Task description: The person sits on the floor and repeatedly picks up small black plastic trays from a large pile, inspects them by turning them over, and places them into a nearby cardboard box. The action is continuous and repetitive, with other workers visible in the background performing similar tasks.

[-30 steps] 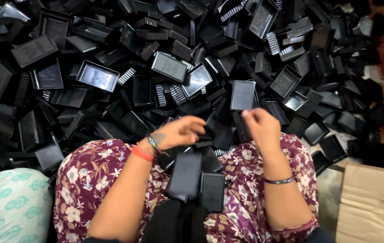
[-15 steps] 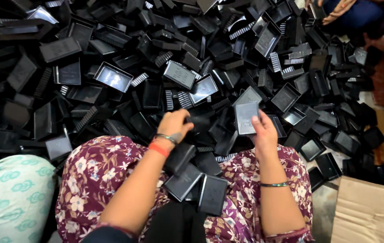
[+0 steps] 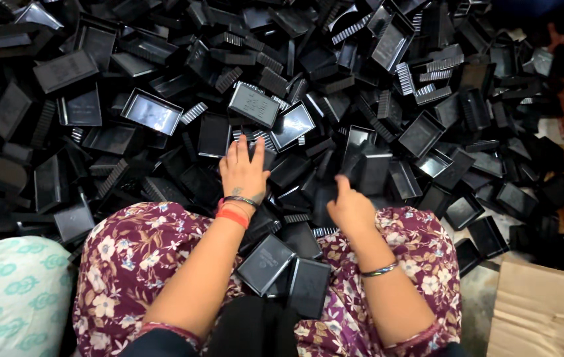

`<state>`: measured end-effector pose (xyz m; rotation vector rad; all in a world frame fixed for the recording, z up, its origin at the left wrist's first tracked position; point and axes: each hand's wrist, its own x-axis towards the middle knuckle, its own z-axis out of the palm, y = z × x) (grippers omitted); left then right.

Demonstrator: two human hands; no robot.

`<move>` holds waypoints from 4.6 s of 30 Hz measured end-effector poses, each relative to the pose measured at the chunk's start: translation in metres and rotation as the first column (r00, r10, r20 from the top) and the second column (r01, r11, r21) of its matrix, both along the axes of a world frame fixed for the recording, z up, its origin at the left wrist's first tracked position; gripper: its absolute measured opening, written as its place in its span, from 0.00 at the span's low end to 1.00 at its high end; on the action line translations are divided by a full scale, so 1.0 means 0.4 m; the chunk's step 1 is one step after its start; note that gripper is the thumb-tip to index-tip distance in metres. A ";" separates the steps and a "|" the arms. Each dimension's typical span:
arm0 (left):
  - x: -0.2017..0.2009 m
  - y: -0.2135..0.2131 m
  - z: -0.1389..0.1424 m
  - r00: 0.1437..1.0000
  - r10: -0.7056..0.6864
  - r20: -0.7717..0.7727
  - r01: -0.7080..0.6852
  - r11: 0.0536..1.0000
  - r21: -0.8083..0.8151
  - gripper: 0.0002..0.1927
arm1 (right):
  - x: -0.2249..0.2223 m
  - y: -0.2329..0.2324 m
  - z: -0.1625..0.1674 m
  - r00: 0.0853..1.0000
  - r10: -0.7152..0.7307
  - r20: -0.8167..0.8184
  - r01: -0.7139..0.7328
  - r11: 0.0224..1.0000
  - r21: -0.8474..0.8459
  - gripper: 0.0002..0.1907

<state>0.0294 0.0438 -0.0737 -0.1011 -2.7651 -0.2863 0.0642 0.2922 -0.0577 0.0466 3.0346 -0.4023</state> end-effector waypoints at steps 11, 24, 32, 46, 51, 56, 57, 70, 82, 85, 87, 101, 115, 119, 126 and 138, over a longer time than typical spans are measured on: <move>-0.003 -0.012 0.018 0.992 0.078 0.097 -0.101 0.958 0.267 0.45 | -0.046 -0.020 0.096 0.933 0.345 -0.101 -0.356 0.928 -0.111 0.32; -0.019 -0.069 0.014 0.923 -0.371 0.098 -0.329 -0.634 0.700 0.20 | -0.039 0.075 -0.022 0.616 0.783 0.092 -0.582 0.531 -0.616 0.39; -0.009 -0.059 0.020 0.918 -0.378 0.119 -0.341 -0.602 0.722 0.15 | -0.040 0.050 -0.026 0.767 0.551 0.329 -0.284 0.751 -0.596 0.25; 0.009 -0.036 0.012 0.867 -0.465 0.180 -0.353 -0.319 0.879 0.28 | 0.004 0.018 0.099 0.999 0.002 -0.036 -0.020 0.871 -0.491 0.19; 0.031 0.003 0.034 0.770 -0.608 0.193 -0.379 -0.191 0.905 0.34 | 0.036 -0.032 0.119 0.948 0.027 -0.318 -0.268 0.606 -0.748 0.23; 0.051 0.015 0.044 0.728 -0.686 0.005 -0.226 -0.233 0.946 0.35 | 0.033 -0.065 0.087 0.917 0.227 -0.329 -0.395 0.395 -0.829 0.21; 0.054 0.014 0.045 0.723 -0.691 0.010 -0.233 -0.230 0.945 0.35 | 0.027 -0.064 0.082 0.942 0.245 -0.227 -0.284 0.226 -0.932 0.21; 0.067 0.029 0.060 0.671 -0.741 -0.017 -0.244 -0.242 0.939 0.45 | 0.022 -0.051 0.079 0.960 0.225 -0.167 -0.237 0.333 -0.913 0.23; 0.066 0.034 0.072 0.673 -0.738 -0.057 -0.196 -0.252 0.948 0.49 | 0.021 -0.010 0.098 0.952 0.214 -0.221 -0.273 0.257 -0.927 0.19; 0.072 0.036 0.061 0.647 -0.762 -0.021 -0.200 -0.197 0.960 0.47 | 0.014 -0.017 0.092 0.945 0.261 -0.196 -0.276 0.319 -0.907 0.20; 0.074 0.039 0.045 0.645 -0.764 -0.010 -0.185 -0.168 0.968 0.44 | 0.010 -0.022 0.090 0.928 0.302 -0.221 -0.327 0.370 -0.870 0.21; 0.050 0.032 -0.020 0.924 -0.378 -0.052 0.270 0.553 0.789 0.21 | 0.003 -0.035 0.002 0.998 0.050 0.044 0.036 0.143 -0.989 0.20; 0.046 -0.082 0.101 0.289 -0.955 -0.070 -0.138 -0.114 0.984 0.29 | 0.000 0.077 0.016 0.999 0.043 0.024 -0.041 0.994 -0.097 0.19; 0.009 -0.059 0.066 0.768 -0.634 0.087 -0.150 -0.046 0.988 0.24 | 0.021 -0.002 -0.069 0.979 0.204 0.002 -0.201 0.960 0.195 0.45; -0.016 -0.043 -0.011 0.888 -0.356 0.290 -0.328 -0.050 0.943 0.15 | -0.019 0.003 -0.124 0.985 0.168 0.032 -0.171 0.962 0.214 0.21; 0.025 -0.002 -0.011 0.902 -0.369 0.223 -0.131 0.258 0.957 0.17 | -0.040 0.069 -0.035 0.883 -0.360 -0.300 0.058 0.720 -0.692 0.09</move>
